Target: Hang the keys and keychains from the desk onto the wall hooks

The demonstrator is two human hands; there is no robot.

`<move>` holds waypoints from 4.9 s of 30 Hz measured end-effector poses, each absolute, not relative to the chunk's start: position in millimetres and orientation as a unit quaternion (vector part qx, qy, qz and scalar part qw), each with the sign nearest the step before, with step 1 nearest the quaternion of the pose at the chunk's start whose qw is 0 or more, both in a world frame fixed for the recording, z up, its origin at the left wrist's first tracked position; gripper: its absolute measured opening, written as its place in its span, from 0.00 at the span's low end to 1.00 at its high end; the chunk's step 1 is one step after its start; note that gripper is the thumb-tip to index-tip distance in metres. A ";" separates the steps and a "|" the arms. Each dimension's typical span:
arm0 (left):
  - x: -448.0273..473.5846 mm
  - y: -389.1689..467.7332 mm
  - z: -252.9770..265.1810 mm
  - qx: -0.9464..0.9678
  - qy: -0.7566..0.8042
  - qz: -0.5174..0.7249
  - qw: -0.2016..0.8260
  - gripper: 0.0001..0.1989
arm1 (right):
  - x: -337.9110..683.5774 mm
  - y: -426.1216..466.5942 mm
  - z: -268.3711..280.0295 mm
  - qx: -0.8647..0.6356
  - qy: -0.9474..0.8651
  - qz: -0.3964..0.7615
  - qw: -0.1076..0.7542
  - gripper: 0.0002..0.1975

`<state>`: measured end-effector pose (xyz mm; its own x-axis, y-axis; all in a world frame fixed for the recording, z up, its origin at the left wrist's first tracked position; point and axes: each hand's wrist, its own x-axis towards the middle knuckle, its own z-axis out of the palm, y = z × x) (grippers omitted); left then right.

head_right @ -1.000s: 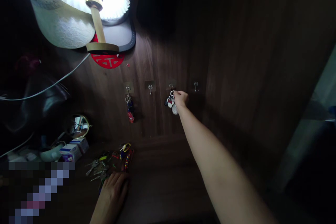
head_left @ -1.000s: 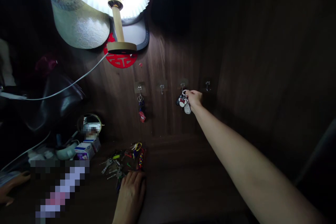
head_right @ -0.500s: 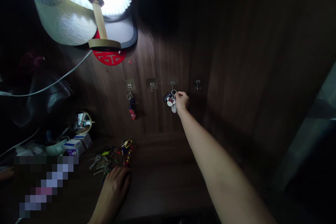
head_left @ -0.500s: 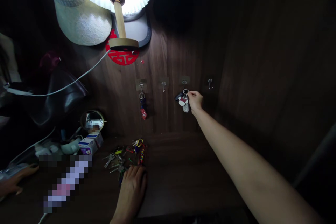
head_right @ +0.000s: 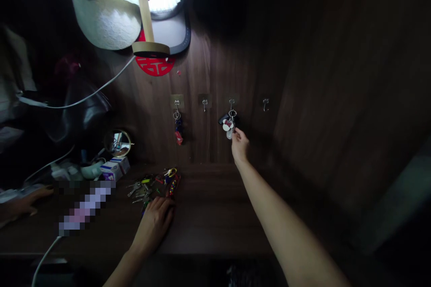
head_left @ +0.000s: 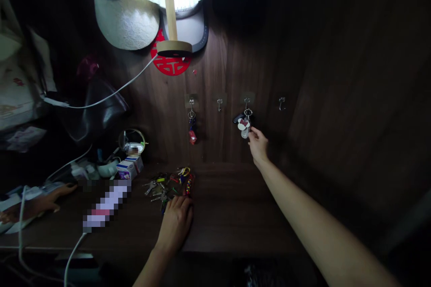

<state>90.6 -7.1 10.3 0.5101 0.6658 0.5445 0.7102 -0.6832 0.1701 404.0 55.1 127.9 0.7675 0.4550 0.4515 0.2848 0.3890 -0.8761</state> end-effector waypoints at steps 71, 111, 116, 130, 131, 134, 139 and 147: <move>128.7 49.2 12.0 -0.783 -0.385 -0.441 -0.210 0.10 | 318.6 -5.1 -7.8 -0.579 -0.593 -0.029 0.559 0.08; 119.7 46.2 6.5 -0.709 -0.346 -0.436 -0.435 0.11 | 296.6 1.2 0.7 -0.546 -0.753 -0.012 0.368 0.09; 122.8 35.8 9.1 -0.820 -0.294 -0.364 -0.329 0.13 | 293.6 -1.7 2.5 -0.531 -0.727 -0.014 0.435 0.10; 122.3 38.0 10.5 -0.777 -0.301 -0.372 -0.409 0.10 | 282.1 -5.9 8.3 -0.509 -0.708 -0.003 0.490 0.08; 121.4 38.9 11.7 -0.761 -0.307 -0.382 -0.425 0.11 | 283.0 -5.8 8.0 -0.515 -0.703 0.004 0.491 0.07; 117.1 41.5 16.1 -0.687 -0.324 -0.462 -0.458 0.14 | 288.2 -7.6 6.7 -0.551 -0.690 0.037 0.468 0.10; 113.2 42.1 21.0 -0.608 -0.338 -0.553 -0.458 0.15 | 300.1 -15.4 8.3 -0.579 -0.691 0.080 0.426 0.14; 118.7 38.9 19.2 -0.598 -0.330 -0.513 -0.520 0.16 | 326.9 -16.7 59.7 -0.579 -0.679 0.158 0.422 0.12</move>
